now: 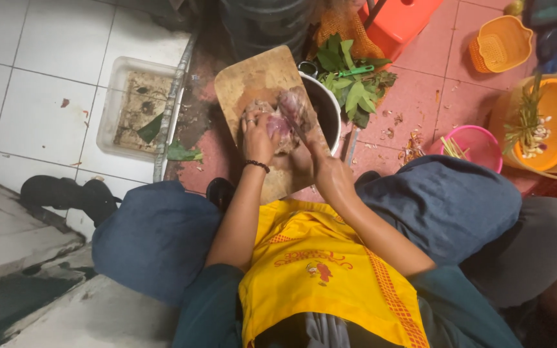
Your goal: The person cuts raw meat into small pieces on a wooden cutting board.
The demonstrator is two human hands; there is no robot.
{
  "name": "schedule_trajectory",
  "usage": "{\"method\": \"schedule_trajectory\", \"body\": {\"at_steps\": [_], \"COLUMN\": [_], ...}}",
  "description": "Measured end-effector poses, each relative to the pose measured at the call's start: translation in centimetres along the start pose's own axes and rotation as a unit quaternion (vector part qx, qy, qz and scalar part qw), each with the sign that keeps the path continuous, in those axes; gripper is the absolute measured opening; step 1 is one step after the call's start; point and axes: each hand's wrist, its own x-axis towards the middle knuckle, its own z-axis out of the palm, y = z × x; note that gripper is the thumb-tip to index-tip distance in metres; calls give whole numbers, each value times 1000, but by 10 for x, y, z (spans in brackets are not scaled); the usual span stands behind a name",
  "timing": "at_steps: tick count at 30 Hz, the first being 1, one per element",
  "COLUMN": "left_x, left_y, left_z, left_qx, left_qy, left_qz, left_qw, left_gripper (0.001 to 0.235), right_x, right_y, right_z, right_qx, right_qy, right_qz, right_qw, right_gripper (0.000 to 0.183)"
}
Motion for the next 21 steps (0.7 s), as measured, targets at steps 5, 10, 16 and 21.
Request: {"method": "schedule_trajectory", "body": {"at_steps": [5, 10, 16, 21], "left_x": [-3, -3, -6, -8], "left_y": [12, 10, 8, 11], "left_z": [1, 8, 11, 10], "left_qx": [-8, 4, 8, -20], "left_qy": [8, -1, 21, 22], "left_qz": [-5, -11, -4, -27], "left_qw": [1000, 1000, 1000, 999], "left_gripper": [48, 46, 46, 51], "right_x": [-14, 16, 11, -48], "right_y": [-3, -1, -2, -12], "right_z": [-2, 33, 38, -17], "right_qx": [-12, -11, 12, 8], "right_qy": [-45, -26, 92, -96], "right_qz": [-4, -14, -87, 4], "right_qw": [999, 999, 992, 995], "right_gripper": [48, 55, 52, 60]}}
